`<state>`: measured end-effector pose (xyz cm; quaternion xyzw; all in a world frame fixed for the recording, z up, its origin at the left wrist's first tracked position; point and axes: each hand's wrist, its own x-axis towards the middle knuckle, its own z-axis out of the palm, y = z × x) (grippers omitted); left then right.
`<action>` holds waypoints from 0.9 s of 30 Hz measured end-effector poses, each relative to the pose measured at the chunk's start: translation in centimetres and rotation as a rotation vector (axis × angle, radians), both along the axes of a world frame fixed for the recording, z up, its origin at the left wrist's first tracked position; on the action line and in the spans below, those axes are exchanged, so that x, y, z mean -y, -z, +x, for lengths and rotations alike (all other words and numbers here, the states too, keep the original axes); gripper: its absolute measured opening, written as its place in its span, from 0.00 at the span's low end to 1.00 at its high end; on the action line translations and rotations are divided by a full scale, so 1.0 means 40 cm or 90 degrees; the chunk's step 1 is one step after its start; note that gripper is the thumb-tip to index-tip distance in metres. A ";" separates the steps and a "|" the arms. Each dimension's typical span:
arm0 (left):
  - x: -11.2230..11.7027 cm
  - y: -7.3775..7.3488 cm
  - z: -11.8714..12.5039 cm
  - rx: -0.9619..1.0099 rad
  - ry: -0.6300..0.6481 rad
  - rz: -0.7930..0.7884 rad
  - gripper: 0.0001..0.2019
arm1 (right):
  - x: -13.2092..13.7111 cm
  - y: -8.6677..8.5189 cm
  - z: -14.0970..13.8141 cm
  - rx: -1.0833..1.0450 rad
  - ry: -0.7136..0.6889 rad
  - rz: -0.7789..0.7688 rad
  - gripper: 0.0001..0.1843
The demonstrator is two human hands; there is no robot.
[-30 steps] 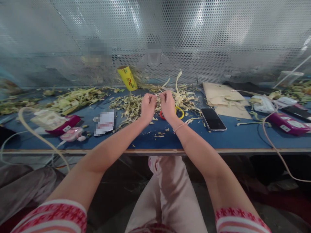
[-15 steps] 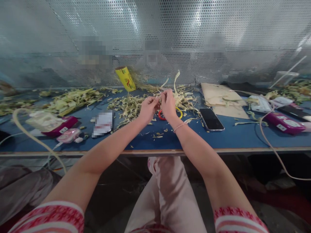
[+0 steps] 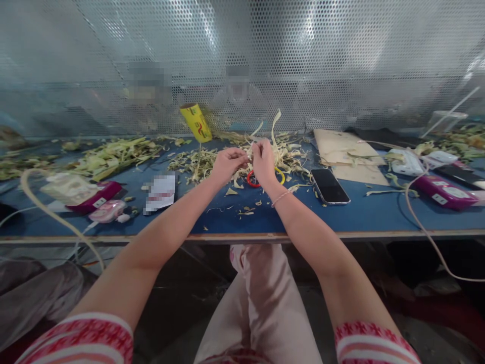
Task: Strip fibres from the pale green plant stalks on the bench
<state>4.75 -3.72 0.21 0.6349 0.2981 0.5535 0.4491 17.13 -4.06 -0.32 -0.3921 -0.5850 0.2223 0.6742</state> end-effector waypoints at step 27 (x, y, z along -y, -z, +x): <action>0.001 -0.009 -0.006 -0.099 -0.042 0.123 0.11 | -0.023 0.013 -0.014 -0.099 -0.089 -0.092 0.15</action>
